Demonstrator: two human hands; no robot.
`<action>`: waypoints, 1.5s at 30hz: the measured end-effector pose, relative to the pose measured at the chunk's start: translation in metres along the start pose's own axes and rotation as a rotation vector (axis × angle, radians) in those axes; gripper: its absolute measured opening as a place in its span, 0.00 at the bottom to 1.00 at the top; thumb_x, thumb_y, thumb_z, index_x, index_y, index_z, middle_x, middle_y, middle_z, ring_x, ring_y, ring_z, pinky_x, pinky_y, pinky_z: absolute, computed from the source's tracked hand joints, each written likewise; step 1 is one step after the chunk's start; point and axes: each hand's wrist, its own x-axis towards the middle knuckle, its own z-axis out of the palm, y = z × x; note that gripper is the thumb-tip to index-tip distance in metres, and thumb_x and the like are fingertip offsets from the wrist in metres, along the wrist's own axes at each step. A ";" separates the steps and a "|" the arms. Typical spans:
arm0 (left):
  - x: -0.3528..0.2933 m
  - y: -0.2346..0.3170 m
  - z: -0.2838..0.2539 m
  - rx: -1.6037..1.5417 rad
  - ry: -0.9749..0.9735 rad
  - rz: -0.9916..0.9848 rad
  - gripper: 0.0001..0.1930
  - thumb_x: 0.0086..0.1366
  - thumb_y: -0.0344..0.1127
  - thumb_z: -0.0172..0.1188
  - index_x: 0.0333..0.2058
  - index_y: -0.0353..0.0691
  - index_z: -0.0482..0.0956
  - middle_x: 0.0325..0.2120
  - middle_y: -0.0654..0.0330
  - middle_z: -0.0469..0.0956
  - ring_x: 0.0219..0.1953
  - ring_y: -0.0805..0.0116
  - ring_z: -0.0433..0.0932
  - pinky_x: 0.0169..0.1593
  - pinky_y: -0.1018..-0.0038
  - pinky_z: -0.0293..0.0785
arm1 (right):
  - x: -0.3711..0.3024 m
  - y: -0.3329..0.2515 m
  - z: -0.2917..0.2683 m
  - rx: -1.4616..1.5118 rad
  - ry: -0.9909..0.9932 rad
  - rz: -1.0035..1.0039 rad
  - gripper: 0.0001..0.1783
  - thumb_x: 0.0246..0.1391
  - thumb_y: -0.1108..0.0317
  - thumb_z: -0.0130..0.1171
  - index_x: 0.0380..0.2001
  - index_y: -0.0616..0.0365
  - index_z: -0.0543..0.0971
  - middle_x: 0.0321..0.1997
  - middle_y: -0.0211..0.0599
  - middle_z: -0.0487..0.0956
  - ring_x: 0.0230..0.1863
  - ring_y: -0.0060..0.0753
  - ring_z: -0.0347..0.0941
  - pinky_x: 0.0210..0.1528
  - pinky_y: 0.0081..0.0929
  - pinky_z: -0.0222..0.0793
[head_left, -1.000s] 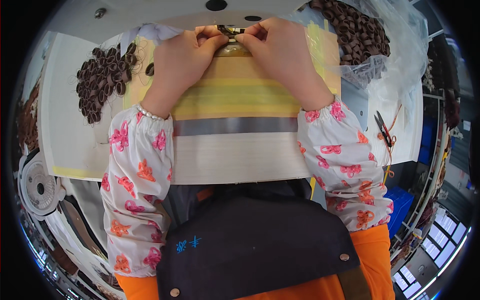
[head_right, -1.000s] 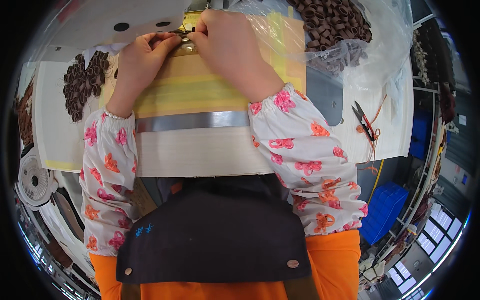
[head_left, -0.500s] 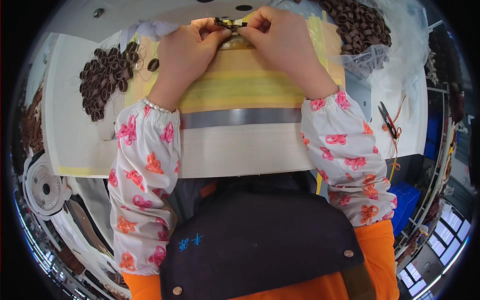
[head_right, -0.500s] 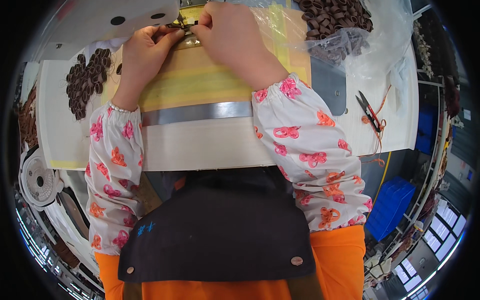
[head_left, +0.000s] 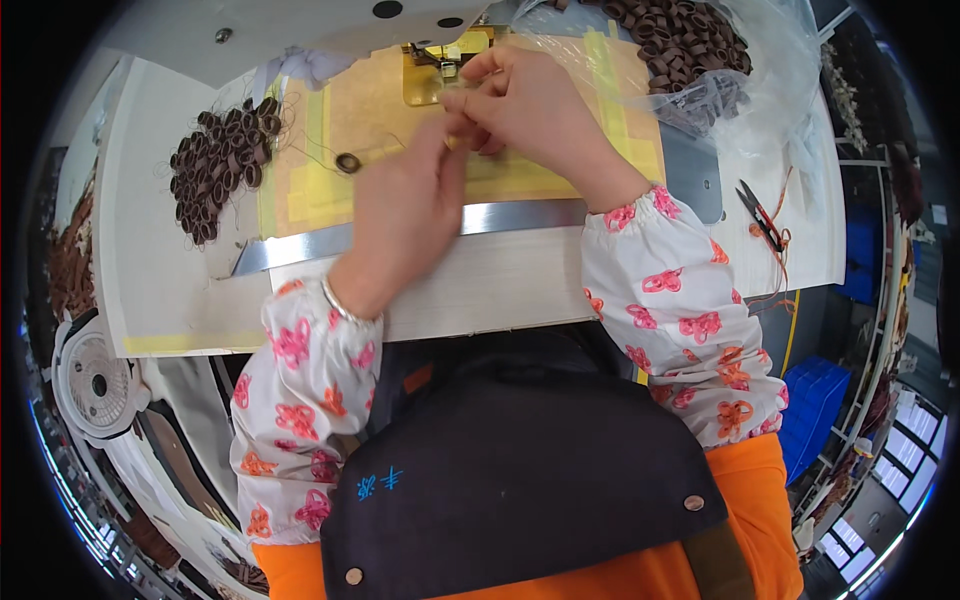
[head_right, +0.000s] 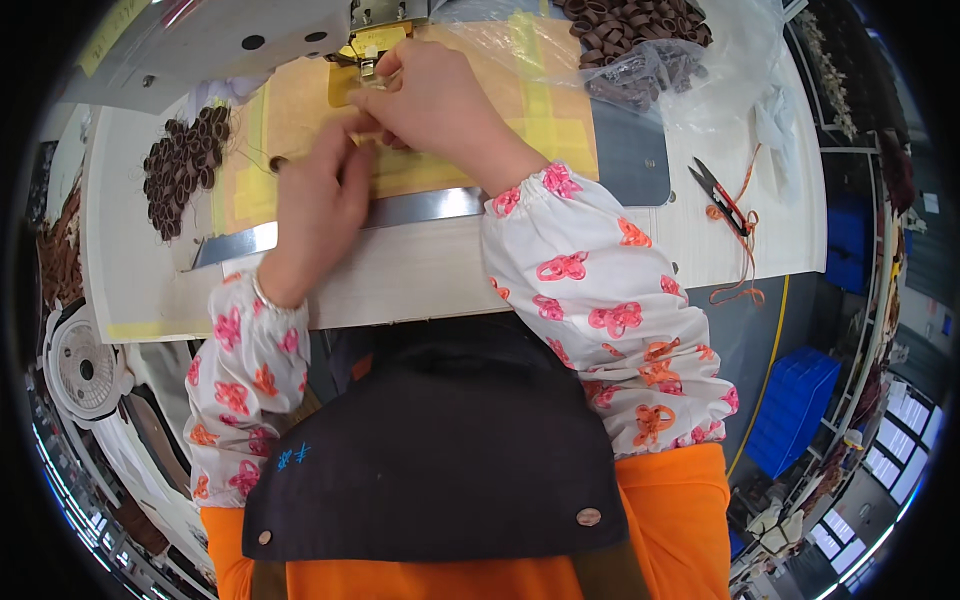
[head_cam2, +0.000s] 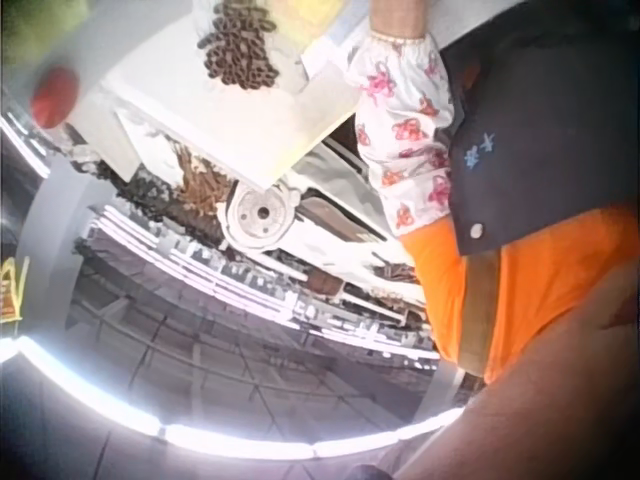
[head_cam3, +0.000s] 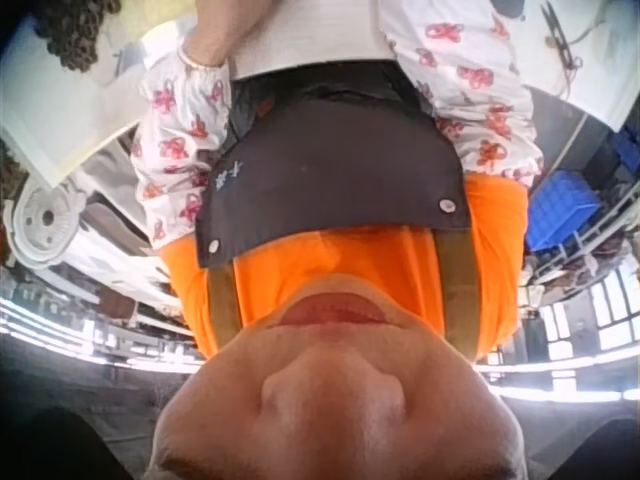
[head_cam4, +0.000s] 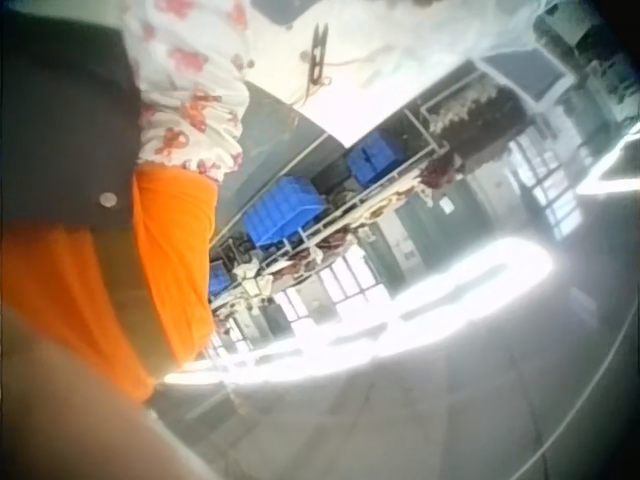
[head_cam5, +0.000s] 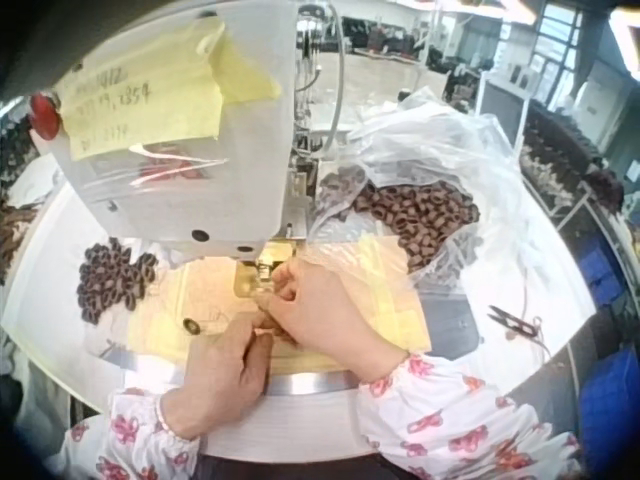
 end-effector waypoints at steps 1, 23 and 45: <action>-0.008 0.006 0.002 -0.018 -0.018 0.029 0.06 0.57 0.30 0.52 0.34 0.42 0.69 0.12 0.57 0.72 0.15 0.58 0.73 0.18 0.67 0.65 | -0.001 0.002 -0.001 -0.033 -0.056 -0.029 0.14 0.46 0.66 0.61 0.31 0.66 0.73 0.19 0.31 0.75 0.21 0.18 0.72 0.23 0.15 0.67; 0.038 -0.046 -0.018 -0.114 -0.043 -0.008 0.07 0.56 0.35 0.58 0.33 0.44 0.78 0.14 0.60 0.73 0.15 0.67 0.70 0.22 0.75 0.64 | 0.009 0.004 -0.010 0.025 -0.203 -0.155 0.07 0.50 0.72 0.56 0.29 0.63 0.70 0.23 0.31 0.74 0.22 0.18 0.70 0.23 0.15 0.66; 0.060 -0.051 0.001 -0.265 -0.009 -0.362 0.12 0.52 0.41 0.60 0.29 0.37 0.80 0.07 0.67 0.68 0.12 0.83 0.61 0.18 0.82 0.58 | 0.025 0.024 -0.002 -0.334 0.286 -0.625 0.05 0.39 0.74 0.59 0.19 0.62 0.72 0.21 0.42 0.72 0.25 0.45 0.70 0.27 0.35 0.64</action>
